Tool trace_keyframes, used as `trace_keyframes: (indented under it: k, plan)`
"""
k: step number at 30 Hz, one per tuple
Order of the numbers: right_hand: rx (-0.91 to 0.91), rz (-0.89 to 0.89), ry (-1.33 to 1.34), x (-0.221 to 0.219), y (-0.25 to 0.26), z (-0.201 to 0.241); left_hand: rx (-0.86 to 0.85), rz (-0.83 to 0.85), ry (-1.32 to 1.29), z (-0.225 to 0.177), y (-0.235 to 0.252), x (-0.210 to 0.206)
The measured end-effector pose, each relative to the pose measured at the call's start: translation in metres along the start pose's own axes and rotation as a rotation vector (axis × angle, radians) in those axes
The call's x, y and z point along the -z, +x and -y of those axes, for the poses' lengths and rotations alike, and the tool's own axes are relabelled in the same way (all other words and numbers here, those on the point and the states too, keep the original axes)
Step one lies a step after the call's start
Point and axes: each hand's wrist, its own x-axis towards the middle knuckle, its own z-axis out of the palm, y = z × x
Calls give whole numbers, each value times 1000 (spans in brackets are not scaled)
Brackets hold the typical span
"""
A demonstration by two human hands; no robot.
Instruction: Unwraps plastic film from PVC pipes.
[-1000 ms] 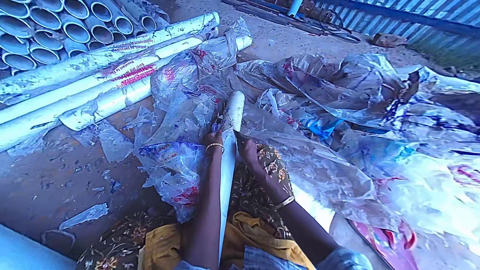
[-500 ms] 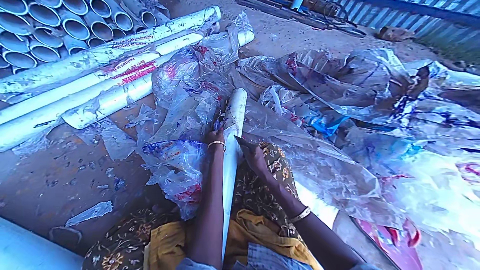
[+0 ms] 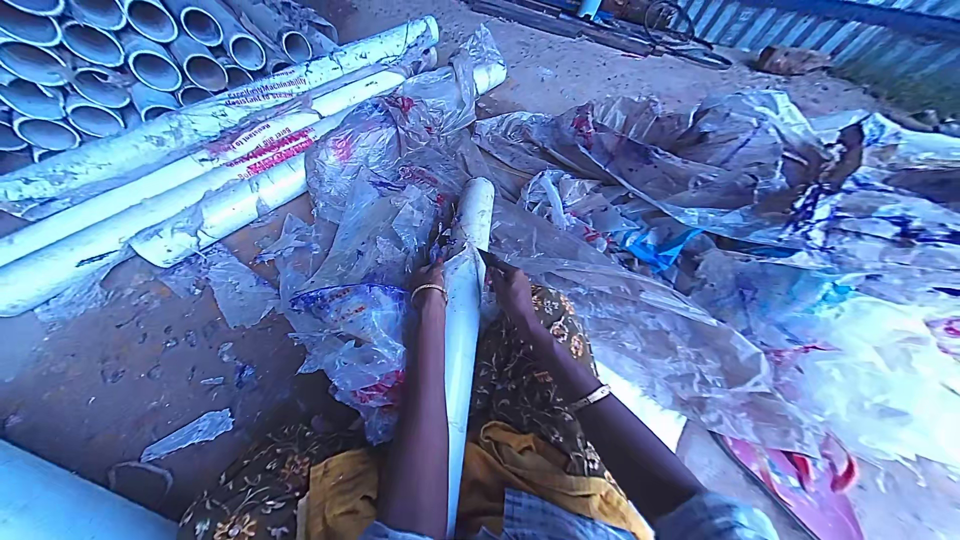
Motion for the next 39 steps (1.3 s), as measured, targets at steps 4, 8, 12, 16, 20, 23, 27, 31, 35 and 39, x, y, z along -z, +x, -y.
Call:
trace_keyframes:
  k: [4, 8, 12, 16, 20, 23, 27, 31, 35, 39]
  plan:
    - [-46, 73, -221, -5, 8, 20, 0, -1, 32, -2, 3, 0]
    - [-1, 176, -267, 4, -19, 18, 6, -2, 28, -1, 3, 0]
    - [44, 110, -164, 21, 2, 12, -1, 0, 11, -3, 1, -1]
    - [68, 60, -198, 8, 33, 22, -2, -9, 2, -2, 1, -1]
    - [-4, 100, -311, -10, 22, 22, 2, -5, -3, -6, 0, 1]
    - [50, 151, -225, 0, -5, 9, 7, -6, -24, -4, 1, 3]
    - [88, 175, -98, 22, 5, 7, -5, -3, 9, -5, 1, 1]
    - [25, 92, -211, 8, 43, 26, -6, 0, 6, -4, -2, 2]
    - [-54, 123, -358, -10, 27, 32, -5, 17, -7, -3, 4, 3]
    - [8, 152, -271, -2, -8, 13, 11, 15, 17, -3, 3, 5]
